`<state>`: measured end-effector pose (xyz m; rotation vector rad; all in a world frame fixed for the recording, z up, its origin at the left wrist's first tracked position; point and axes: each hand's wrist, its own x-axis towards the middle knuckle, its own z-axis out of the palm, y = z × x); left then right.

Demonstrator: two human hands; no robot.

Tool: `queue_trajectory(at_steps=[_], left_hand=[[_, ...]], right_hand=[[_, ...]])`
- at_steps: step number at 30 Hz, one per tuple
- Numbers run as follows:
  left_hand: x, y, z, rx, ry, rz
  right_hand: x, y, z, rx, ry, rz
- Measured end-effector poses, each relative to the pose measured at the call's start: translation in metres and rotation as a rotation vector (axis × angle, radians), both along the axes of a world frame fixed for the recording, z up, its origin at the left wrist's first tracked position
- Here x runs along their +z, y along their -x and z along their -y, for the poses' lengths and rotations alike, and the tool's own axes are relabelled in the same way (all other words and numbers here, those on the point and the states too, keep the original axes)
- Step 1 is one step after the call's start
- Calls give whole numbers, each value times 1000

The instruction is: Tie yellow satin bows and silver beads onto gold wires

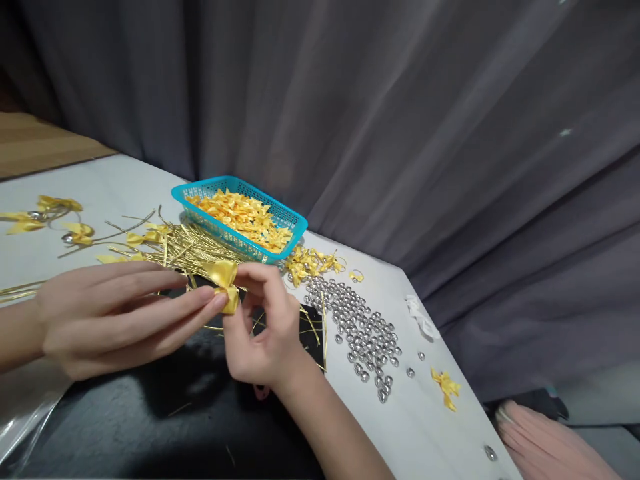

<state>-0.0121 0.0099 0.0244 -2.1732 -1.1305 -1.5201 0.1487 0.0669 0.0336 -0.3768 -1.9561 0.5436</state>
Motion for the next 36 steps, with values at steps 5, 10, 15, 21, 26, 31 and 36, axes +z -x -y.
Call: queue_trajectory(at_steps=[5, 10, 15, 21, 26, 31, 36], left_hand=[[-5, 25, -29, -144, -221, -305], [-8, 42, -42, -208, 7, -291], [-1, 22, -22, -57, -185, -258], [-14, -4, -3, 304, -231, -205], [-14, -6, -6, 238, -238, -191], [-8, -12, -3, 138, -21, -15], [-6, -15, -2, 146, 76, 49]], right_hand=[[15, -8, -1, 3, -18, -91], [19, -10, -2, -95, -204, -55], [22, -10, -4, -103, -308, 1], [29, -12, -3, -143, -273, 177], [31, -8, 5, -203, -250, 127], [26, -2, 6, -156, -111, 36], [22, -2, -5, -91, -35, 73]])
